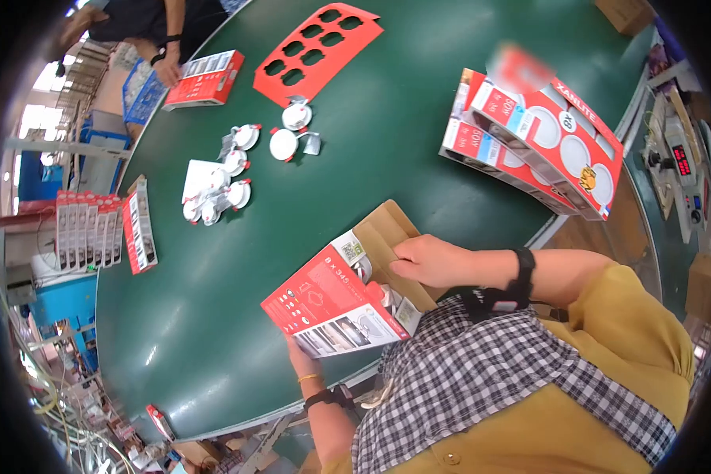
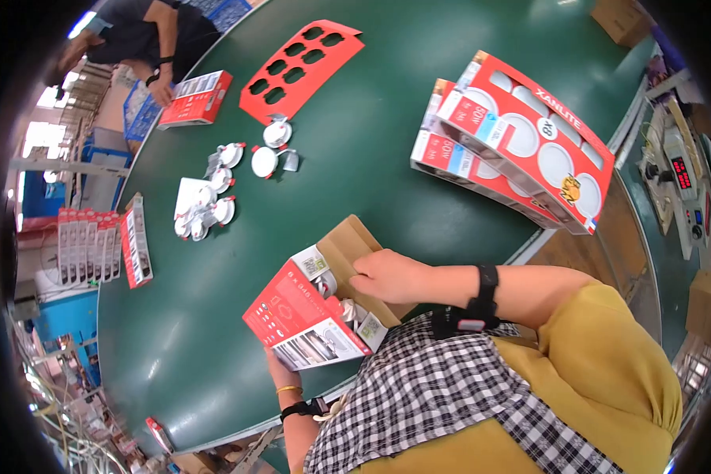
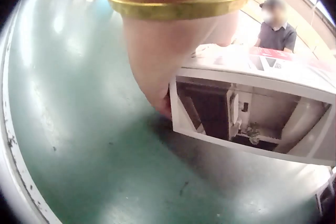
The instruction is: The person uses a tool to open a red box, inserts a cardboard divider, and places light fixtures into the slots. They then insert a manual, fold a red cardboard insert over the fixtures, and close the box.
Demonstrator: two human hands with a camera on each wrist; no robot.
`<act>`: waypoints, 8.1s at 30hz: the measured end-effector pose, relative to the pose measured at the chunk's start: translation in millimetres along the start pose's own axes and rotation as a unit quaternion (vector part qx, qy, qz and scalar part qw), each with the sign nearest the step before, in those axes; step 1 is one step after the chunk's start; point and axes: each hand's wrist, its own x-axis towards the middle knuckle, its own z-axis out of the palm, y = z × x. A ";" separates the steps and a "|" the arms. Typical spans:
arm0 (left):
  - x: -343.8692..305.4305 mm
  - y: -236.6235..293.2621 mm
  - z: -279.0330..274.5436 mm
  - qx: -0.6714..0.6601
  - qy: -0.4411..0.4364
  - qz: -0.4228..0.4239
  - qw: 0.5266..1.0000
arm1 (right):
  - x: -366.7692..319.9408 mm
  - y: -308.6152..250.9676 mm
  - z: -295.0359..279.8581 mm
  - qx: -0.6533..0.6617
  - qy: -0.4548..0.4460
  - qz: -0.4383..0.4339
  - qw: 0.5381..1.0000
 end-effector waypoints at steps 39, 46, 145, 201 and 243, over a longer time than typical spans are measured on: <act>-66.8 206.8 129.7 0.360 -0.076 0.402 0.838 | -17.1 -48.4 2.3 -0.022 0.066 -0.097 0.993; -121.9 276.0 223.6 0.681 -0.184 0.383 0.596 | -22.1 -69.1 4.9 -0.051 0.029 -0.198 0.978; 24.9 36.5 -162.7 0.353 0.314 0.181 0.863 | 31.5 88.9 6.3 -0.156 0.376 -0.002 0.914; -86.2 27.7 -89.0 0.684 -0.073 0.172 0.706 | 77.4 79.2 -21.4 -0.248 0.197 -0.082 0.945; -29.8 16.8 265.7 0.632 -0.137 0.440 0.624 | 91.9 99.7 7.5 -0.403 0.208 -0.209 0.866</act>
